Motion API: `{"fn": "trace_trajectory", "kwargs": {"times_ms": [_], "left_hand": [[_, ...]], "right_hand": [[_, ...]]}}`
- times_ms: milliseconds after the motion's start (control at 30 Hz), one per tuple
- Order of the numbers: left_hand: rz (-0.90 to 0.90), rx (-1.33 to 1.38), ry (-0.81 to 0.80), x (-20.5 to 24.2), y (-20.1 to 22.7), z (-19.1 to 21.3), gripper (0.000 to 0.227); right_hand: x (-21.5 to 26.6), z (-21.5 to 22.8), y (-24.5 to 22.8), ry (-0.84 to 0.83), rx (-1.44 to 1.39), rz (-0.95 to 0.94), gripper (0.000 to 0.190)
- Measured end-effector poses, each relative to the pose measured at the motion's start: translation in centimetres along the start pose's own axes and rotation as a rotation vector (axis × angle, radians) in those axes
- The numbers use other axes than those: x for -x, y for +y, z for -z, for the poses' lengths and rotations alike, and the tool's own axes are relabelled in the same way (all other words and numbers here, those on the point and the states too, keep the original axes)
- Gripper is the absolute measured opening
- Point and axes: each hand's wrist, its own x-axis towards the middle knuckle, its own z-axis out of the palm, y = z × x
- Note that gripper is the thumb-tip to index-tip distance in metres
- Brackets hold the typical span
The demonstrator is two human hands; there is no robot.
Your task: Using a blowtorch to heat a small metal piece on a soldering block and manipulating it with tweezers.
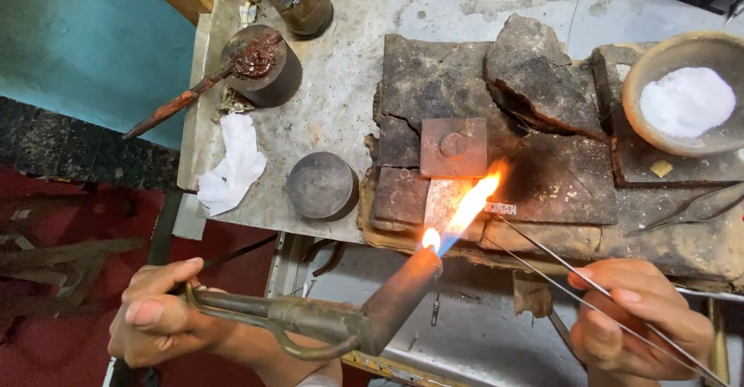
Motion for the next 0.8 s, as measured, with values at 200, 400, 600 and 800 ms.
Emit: {"fn": "trace_trajectory", "kwargs": {"times_ms": [200,400,600,800], "left_hand": [[0.183,-0.253,-0.021,-0.6,3.6,-0.4,0.075],[0.239,-0.235,-0.019,-0.6,3.8,-0.2,0.075],[0.209,-0.256,-0.039,-0.9,4.2,-0.2,0.075],[0.227,-0.187,0.002,-0.1,2.9,-0.1,0.075]], "right_hand": [[-0.9,-0.9,-1.1,0.042,-0.002,-0.044,0.023],[-0.2,-0.3,0.4,0.008,0.021,0.092,0.022],[-0.7,0.5,-0.4,-0.117,0.028,-0.027,0.027],[0.0,1.3,0.3,-0.157,0.016,-0.034,0.027]]}}
